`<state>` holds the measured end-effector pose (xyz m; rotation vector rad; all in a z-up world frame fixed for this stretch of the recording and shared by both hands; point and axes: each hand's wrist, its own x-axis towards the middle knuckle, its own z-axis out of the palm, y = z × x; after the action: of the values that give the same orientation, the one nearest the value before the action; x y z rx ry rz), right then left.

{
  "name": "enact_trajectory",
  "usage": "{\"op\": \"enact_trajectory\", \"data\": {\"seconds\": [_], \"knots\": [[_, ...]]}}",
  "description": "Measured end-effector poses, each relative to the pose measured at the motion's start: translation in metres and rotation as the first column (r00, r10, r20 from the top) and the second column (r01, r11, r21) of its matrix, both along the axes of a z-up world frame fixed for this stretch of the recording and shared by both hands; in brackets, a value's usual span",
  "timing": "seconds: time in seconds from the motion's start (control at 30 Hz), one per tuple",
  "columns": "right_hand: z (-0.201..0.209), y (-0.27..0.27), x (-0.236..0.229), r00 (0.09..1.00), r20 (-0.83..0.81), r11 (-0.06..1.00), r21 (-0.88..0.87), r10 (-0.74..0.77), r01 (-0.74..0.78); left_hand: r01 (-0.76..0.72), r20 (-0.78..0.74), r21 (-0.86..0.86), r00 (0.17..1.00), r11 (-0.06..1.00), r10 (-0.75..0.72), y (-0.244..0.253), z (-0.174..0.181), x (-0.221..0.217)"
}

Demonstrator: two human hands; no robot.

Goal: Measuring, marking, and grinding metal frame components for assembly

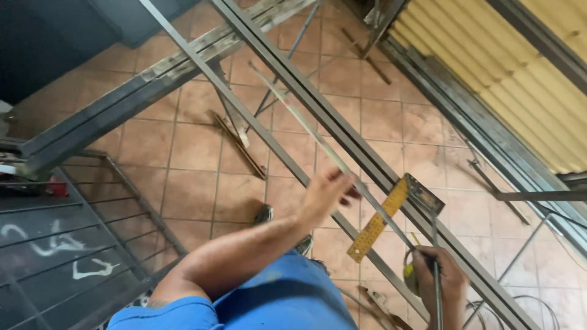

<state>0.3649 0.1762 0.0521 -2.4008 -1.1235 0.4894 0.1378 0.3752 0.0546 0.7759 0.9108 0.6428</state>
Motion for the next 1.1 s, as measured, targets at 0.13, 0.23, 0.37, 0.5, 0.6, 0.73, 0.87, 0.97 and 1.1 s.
{"op": "enact_trajectory", "data": {"seconds": [0.13, 0.23, 0.37, 0.5, 0.6, 0.73, 0.87, 0.97, 1.1], "knots": [[-0.010, -0.010, 0.024, 0.973, 0.212, 0.996, -0.035, 0.089, -0.084, -0.318, -0.096, -0.038, 0.945, 0.947, 0.313, 0.095, 0.006, -0.053], [0.005, 0.009, 0.000, 0.989, 0.148, 0.999, 0.040, -0.004, -0.002, -0.472, -0.161, 0.057, 0.865, 0.880, 0.475, 0.168, -0.037, -0.076], [-0.020, 0.064, -0.019, 0.981, 0.193, 0.999, -0.047, 0.015, -0.006, -0.434, -0.165, 0.067, 0.883, 0.898, 0.439, 0.211, -0.039, -0.083], [-0.032, 0.122, -0.034, 0.983, 0.179, 0.994, -0.104, 0.040, -0.022, -0.282, -0.236, 0.017, 0.931, 0.959, 0.278, 0.245, -0.034, -0.085], [-0.029, 0.155, -0.047, 0.978, 0.194, 0.982, -0.183, 0.074, -0.038, -0.246, -0.280, 0.017, 0.929, 0.969, 0.241, 0.275, -0.032, -0.094], [0.010, 0.200, -0.081, 0.992, 0.124, 0.984, -0.172, -0.027, 0.048, -0.220, -0.342, 0.008, 0.916, 0.975, 0.210, 0.305, -0.031, -0.103], [0.010, 0.207, -0.083, 0.992, 0.121, 0.991, -0.131, -0.025, 0.041, -0.222, -0.305, -0.020, 0.930, 0.975, 0.205, 0.308, -0.029, -0.101], [0.012, 0.202, -0.083, 0.993, 0.103, 0.970, -0.230, -0.054, 0.077, -0.088, -0.226, 0.047, 0.969, 0.995, 0.097, 0.284, -0.033, -0.072], [0.013, 0.182, -0.099, 0.982, -0.042, 0.976, -0.126, -0.184, 0.177, 0.306, -0.118, 0.288, 0.952, 0.907, -0.284, 0.214, -0.016, -0.009]]}}
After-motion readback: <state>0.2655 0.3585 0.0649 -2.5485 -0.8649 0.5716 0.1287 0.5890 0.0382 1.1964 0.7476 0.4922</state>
